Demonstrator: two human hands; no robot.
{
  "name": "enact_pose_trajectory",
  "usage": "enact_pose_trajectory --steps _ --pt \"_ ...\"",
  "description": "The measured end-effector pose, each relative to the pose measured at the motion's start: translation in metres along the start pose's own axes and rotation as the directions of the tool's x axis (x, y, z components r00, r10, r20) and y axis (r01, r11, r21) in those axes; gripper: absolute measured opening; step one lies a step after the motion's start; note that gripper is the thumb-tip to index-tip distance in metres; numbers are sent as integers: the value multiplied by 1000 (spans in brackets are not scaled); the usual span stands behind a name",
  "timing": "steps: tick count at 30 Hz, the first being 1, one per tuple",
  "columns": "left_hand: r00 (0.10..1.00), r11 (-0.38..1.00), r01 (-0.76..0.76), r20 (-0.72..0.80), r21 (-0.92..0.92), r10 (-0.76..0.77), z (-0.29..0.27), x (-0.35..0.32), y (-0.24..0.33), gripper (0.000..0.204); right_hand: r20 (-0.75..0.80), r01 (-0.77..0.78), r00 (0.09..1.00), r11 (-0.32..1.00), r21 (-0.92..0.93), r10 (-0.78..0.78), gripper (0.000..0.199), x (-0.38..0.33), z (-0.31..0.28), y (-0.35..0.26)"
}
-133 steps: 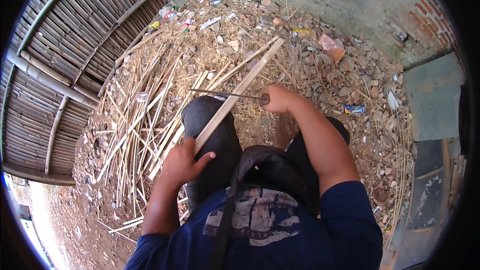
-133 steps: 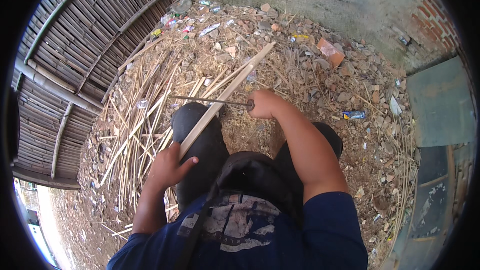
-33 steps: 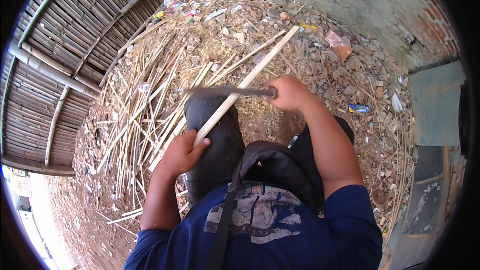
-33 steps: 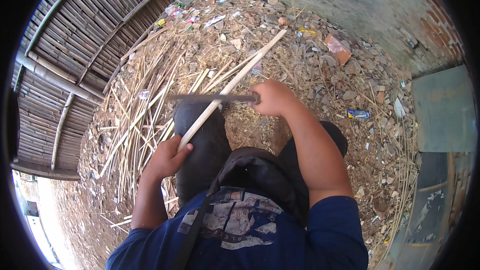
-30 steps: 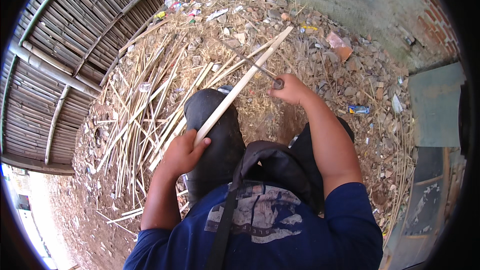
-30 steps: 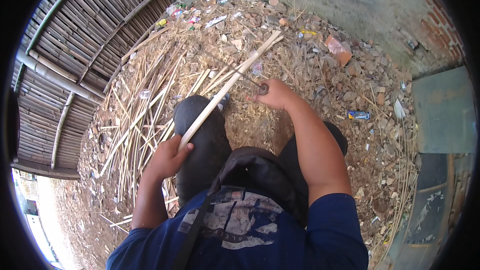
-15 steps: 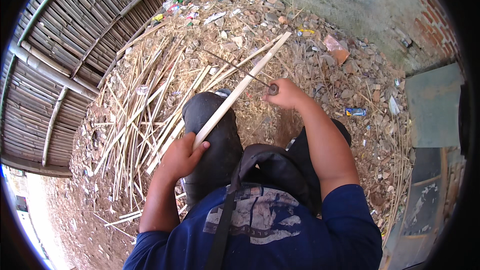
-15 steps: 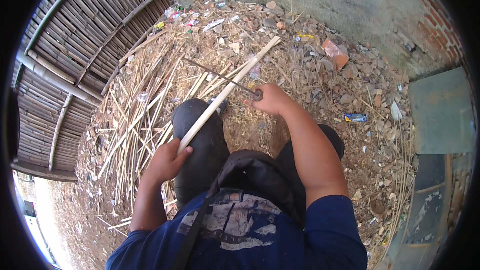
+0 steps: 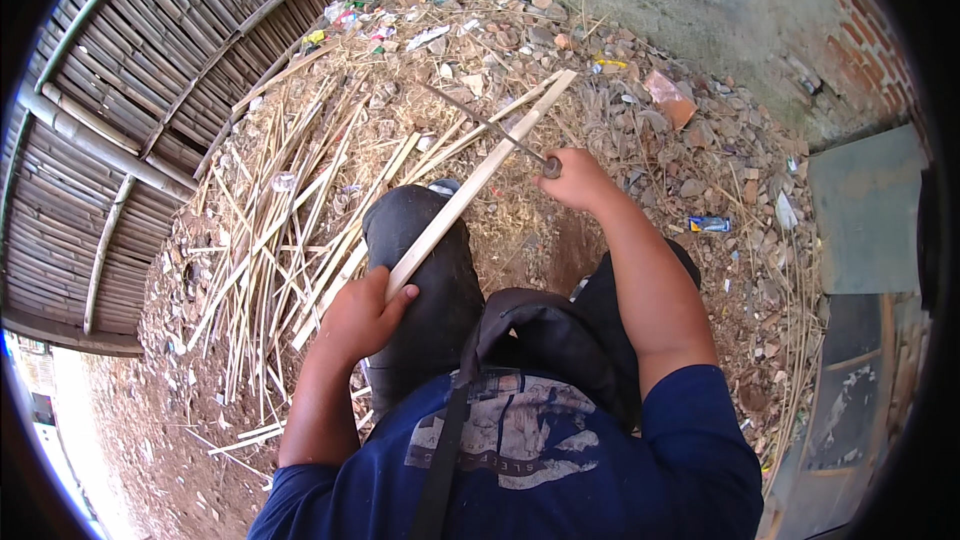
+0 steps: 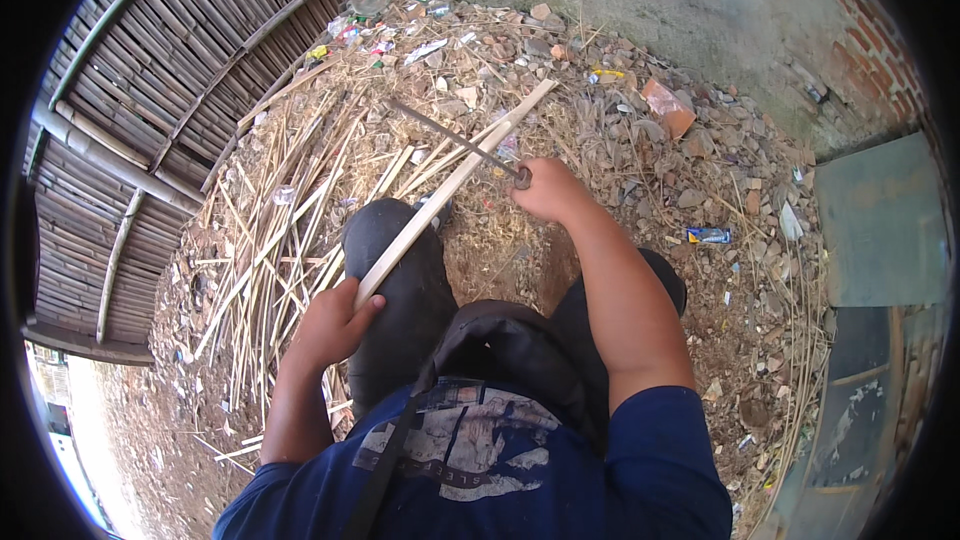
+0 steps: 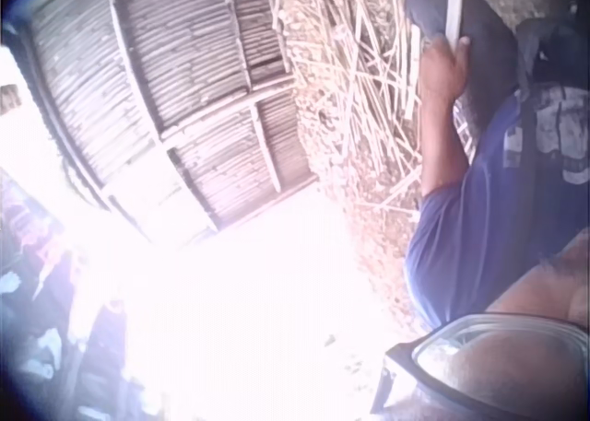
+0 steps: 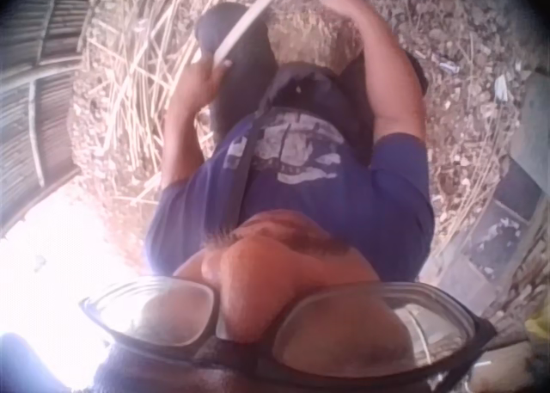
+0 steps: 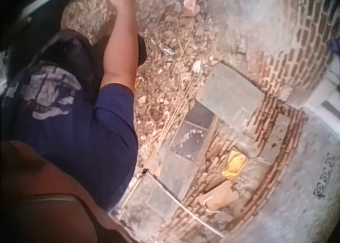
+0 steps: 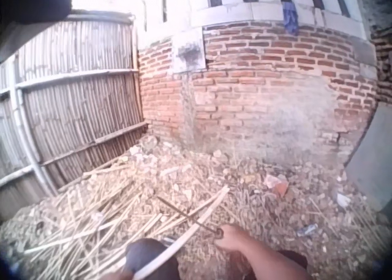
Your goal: The person uses a machete to shave and smooth long strips of bamboo or wood, removing fibers and evening the surfaces by running the blade along the length of the strips.
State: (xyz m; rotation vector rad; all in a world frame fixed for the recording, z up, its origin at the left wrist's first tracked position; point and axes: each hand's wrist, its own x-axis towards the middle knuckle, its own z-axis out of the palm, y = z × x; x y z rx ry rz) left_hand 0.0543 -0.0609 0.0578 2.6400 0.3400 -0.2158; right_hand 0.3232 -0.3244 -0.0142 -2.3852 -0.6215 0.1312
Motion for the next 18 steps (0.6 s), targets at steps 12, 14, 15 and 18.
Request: enact_pose_trajectory --steps 12,14,15,18 --pt "998 997 -13 53 -76 17 -2 4 -6 47 236 -15 972 999 45 4 35 0 -13 4" --pt "1000 999 -7 22 -31 8 -1 3 -4 47 100 -51 994 998 21 49 41 6 -11 18" --pt "1000 999 -10 20 -45 11 0 2 -6 47 64 -24 998 1000 7 24 41 4 -12 15" --pt "1000 996 -12 26 -85 15 -1 1 -11 47 129 -19 992 1000 3 18 37 -5 -21 -8"
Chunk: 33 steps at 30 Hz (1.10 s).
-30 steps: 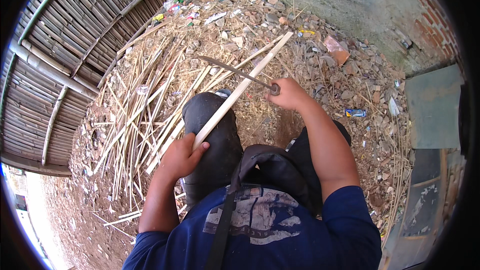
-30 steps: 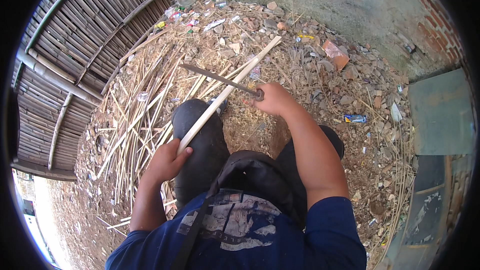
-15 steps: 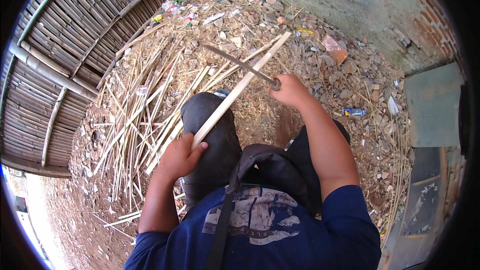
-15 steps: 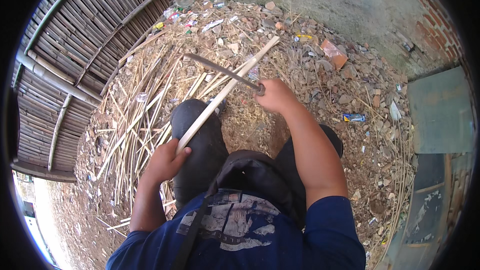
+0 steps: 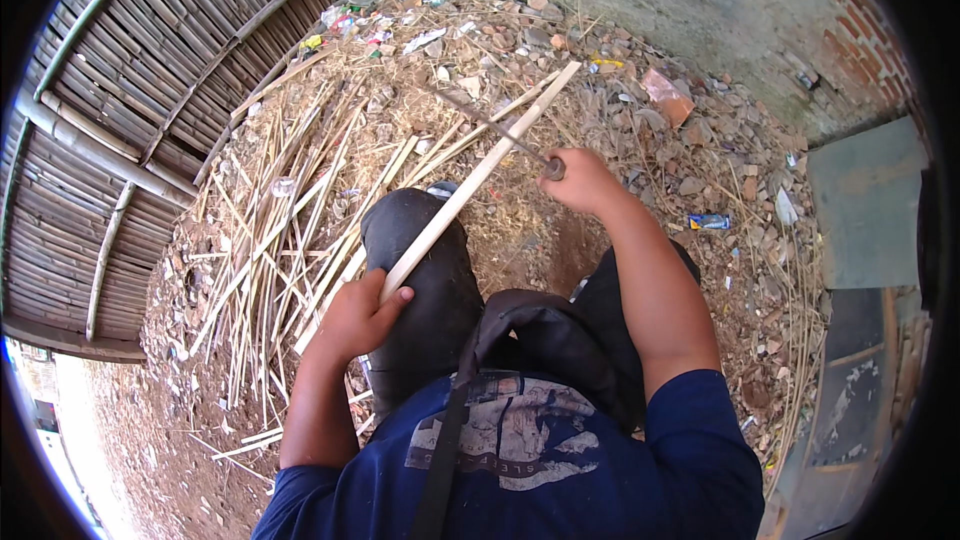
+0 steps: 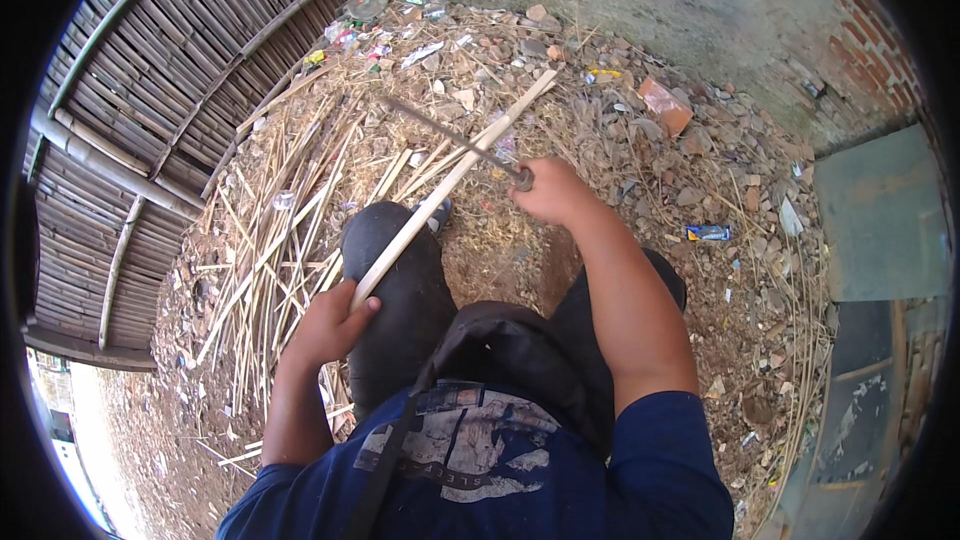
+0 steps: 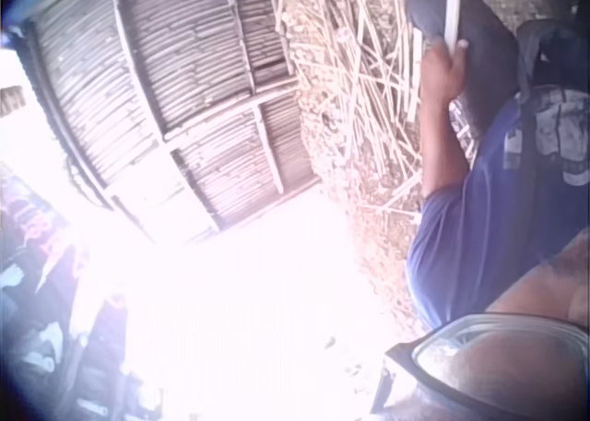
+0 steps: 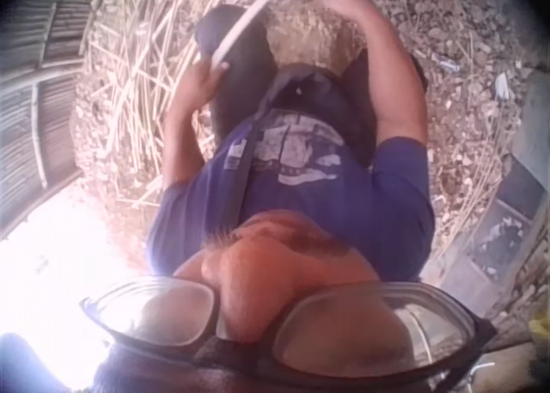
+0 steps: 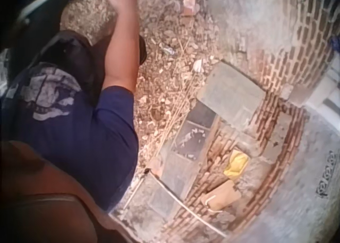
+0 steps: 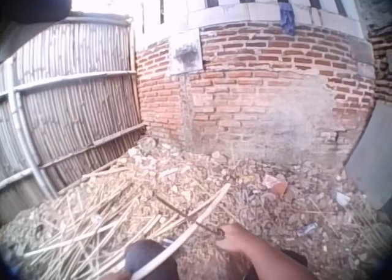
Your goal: The person uses a machete to shave and smooth long strips of bamboo or wood, removing fibers and evening the surfaces by running the blade along the length of the strips.
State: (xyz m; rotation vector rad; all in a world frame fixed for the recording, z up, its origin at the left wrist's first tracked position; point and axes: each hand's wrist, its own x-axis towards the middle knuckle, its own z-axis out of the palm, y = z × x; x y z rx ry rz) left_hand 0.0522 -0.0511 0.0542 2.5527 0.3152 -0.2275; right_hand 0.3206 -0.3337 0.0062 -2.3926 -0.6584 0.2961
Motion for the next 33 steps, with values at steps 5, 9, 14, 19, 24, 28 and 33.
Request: enact_pose_trajectory --steps 5,9,14,19,24,28,33 --pt "1000 1000 -18 3 9 18 -2 0 0 47 151 364 931 851 -378 -332 21 -15 7 -36" --pt "999 1000 -26 19 -1 26 -4 2 5 46 184 59 982 996 -72 -45 32 5 7 -5" --pt "999 999 -30 -18 31 30 -1 1 1 45 -23 14 1000 999 -46 -15 34 4 2 7" --pt "999 998 -31 30 -59 33 -2 4 -4 44 151 218 968 968 -121 -199 30 -10 4 -19" --pt "999 1000 -25 42 -6 26 -5 5 3 48 96 0 995 1000 -2 1 40 10 7 24" --pt "1000 1000 -25 9 -3 25 -2 3 0 48 -35 -40 999 999 -18 39 40 8 -3 24" --pt "1000 999 -10 23 -45 11 0 3 -3 48 168 188 973 965 -181 -158 33 -12 -1 -21"
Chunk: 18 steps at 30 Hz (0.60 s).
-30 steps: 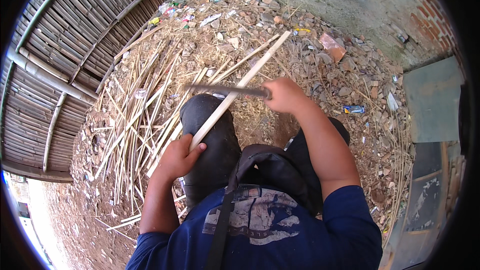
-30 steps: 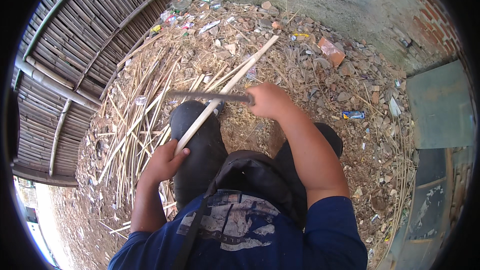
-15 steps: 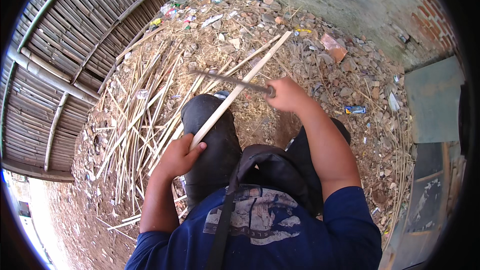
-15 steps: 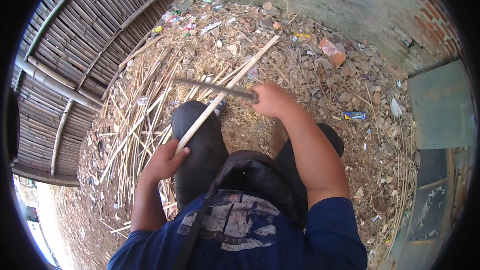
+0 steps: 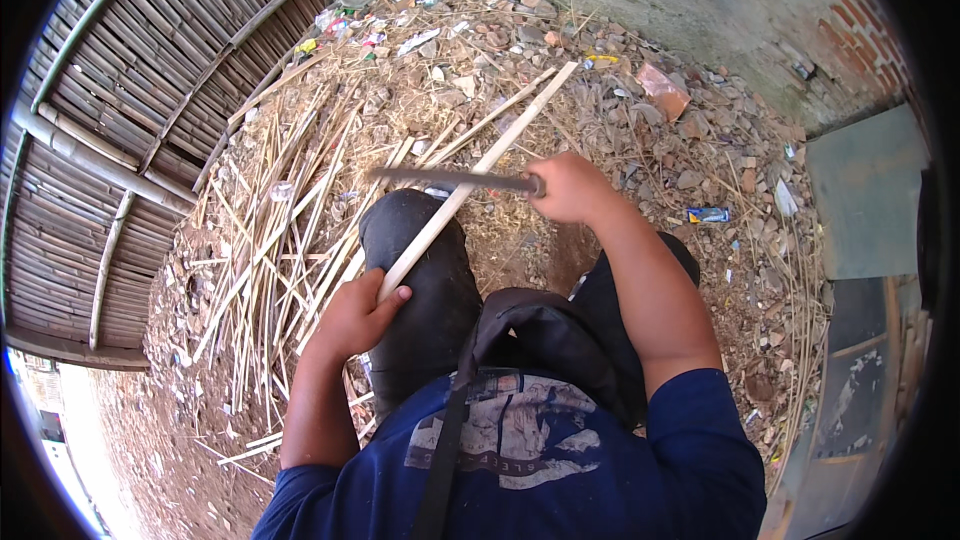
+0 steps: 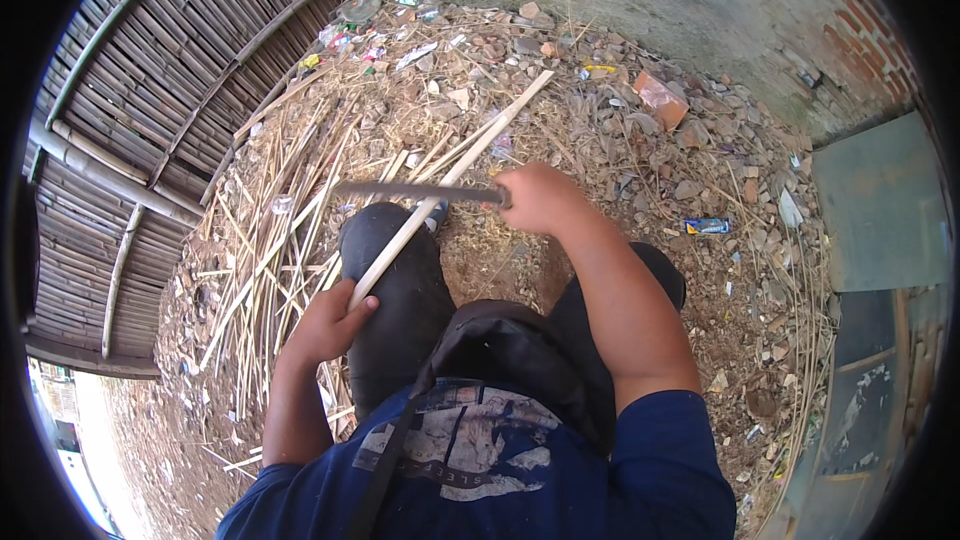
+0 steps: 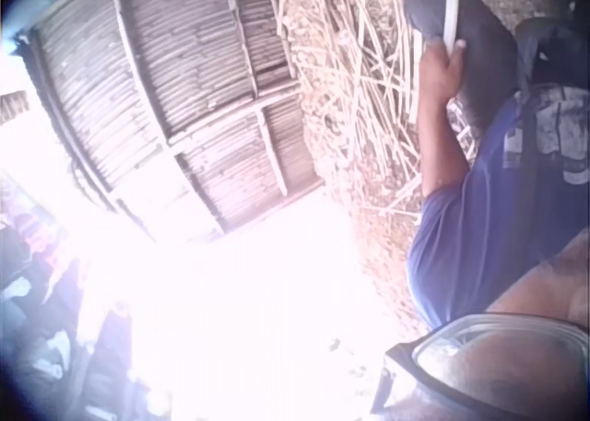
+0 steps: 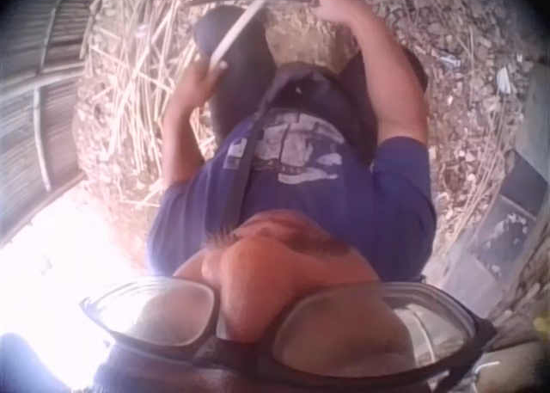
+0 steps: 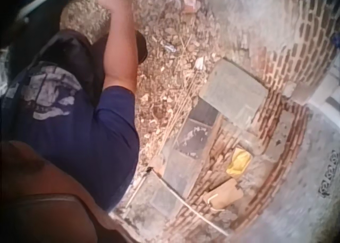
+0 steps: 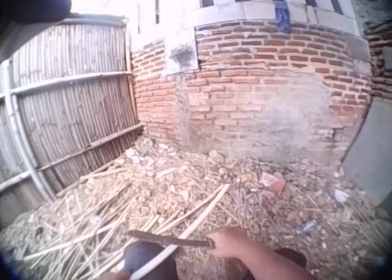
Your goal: The person uses a machete to shave and smooth long strips of bamboo or wood, removing fibers and evening the surfaces by running the blade along the length of the strips.
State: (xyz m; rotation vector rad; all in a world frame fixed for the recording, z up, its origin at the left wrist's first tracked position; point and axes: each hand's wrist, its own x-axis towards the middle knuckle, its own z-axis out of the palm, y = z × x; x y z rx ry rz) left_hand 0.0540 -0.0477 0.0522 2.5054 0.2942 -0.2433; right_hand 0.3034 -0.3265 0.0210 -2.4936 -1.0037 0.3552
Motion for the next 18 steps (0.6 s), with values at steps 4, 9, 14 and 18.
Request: enact_pose_trajectory --steps 4,9,14,18 --pt "1000 1000 -11 22 3 11 1 1 1 48 -53 -106 991 965 241 122 38 13 15 39" --pt "999 999 -24 -36 37 25 1 -2 0 48 -174 -222 948 944 245 268 46 16 4 54" --pt "997 997 0 -78 82 7 7 -4 1 46 -25 -69 997 997 -23 68 35 4 0 5" --pt "997 988 27 -77 149 -15 7 -3 15 46 -41 -201 977 964 174 211 27 12 7 40"
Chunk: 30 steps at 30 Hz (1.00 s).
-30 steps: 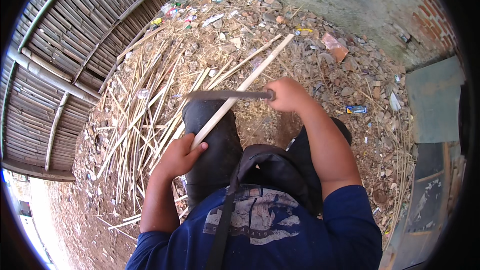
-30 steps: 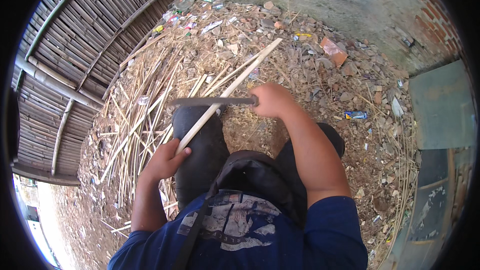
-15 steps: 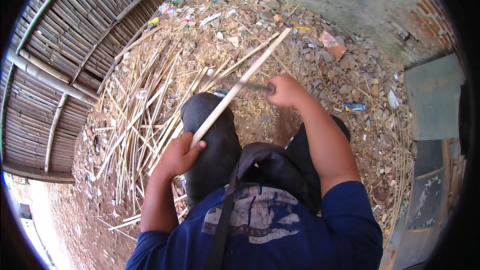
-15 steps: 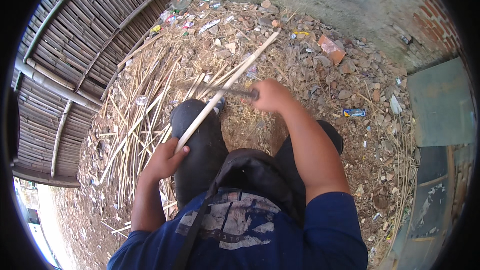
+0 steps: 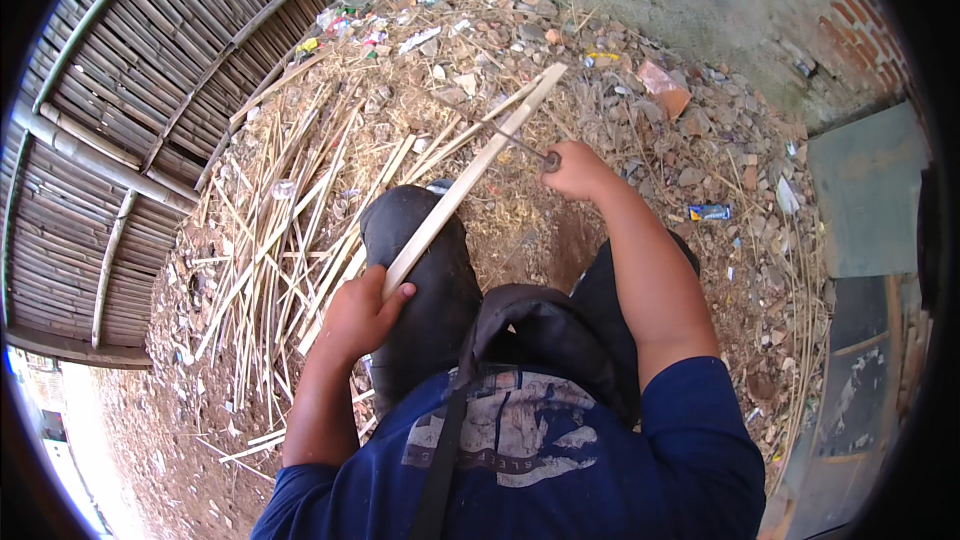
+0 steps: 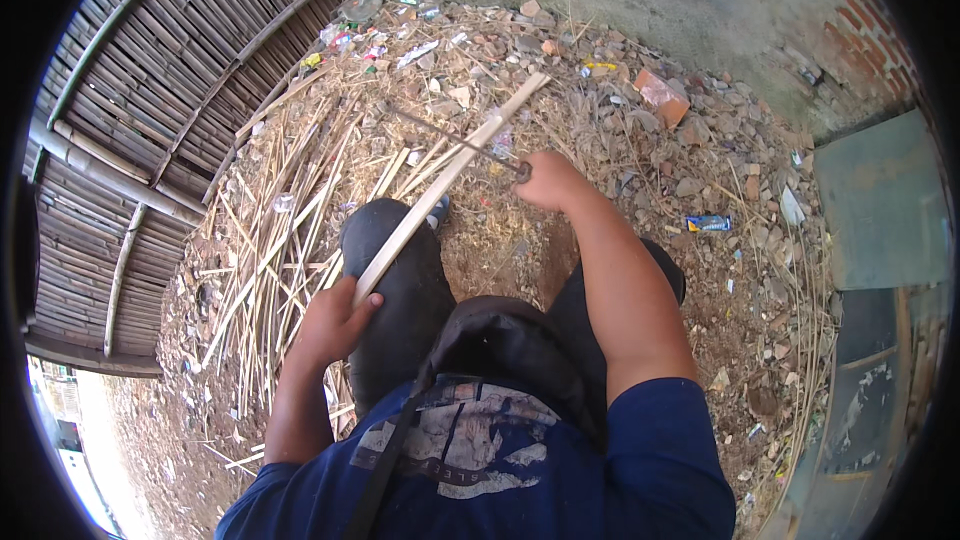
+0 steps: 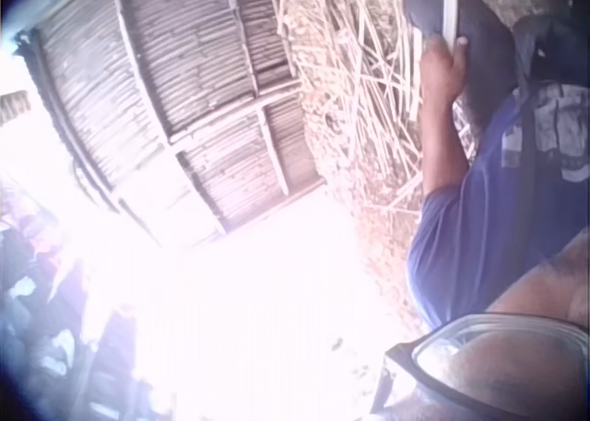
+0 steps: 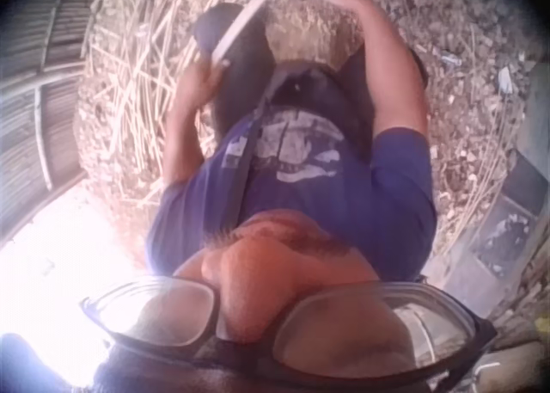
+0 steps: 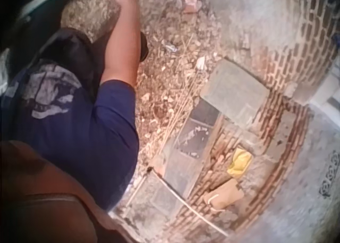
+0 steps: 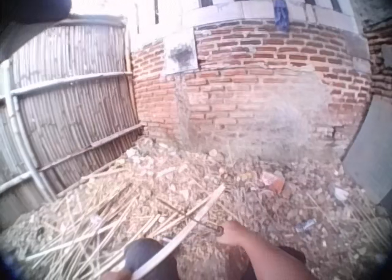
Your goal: The person uses a machete to shave and smooth long strips of bamboo or wood, removing fibers and evening the surfaces by running the blade along the length of the strips.
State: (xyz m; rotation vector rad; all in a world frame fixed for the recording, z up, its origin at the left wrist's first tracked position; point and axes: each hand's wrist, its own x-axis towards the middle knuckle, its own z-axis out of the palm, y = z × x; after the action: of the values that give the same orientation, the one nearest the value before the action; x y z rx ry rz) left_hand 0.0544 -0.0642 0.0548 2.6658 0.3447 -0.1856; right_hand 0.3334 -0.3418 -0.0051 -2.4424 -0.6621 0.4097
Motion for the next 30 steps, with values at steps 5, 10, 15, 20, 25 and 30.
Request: enact_pose_trajectory --steps 5,10,15,20,25,30 --pt "999 1000 14 -36 -11 -15 2 -3 -3 46 -64 -45 997 999 20 46 24 -11 -8 -24" --pt "999 999 -34 -25 -17 33 4 -3 -16 46 65 82 995 994 -79 -77 27 -16 -10 -27" --pt "999 999 -22 -29 24 22 2 -3 -2 46 -110 -45 993 997 64 52 33 9 -1 31" --pt "998 1000 6 -55 18 -5 7 -6 -6 46 -10 -32 999 998 62 33 39 -3 2 -11" --pt "999 999 -18 -41 37 20 7 -8 -7 45 82 52 995 998 -27 -50 29 1 5 -2" --pt "999 999 5 -52 41 -3 0 -7 -3 46 -65 -105 991 985 135 114 35 23 -5 38"
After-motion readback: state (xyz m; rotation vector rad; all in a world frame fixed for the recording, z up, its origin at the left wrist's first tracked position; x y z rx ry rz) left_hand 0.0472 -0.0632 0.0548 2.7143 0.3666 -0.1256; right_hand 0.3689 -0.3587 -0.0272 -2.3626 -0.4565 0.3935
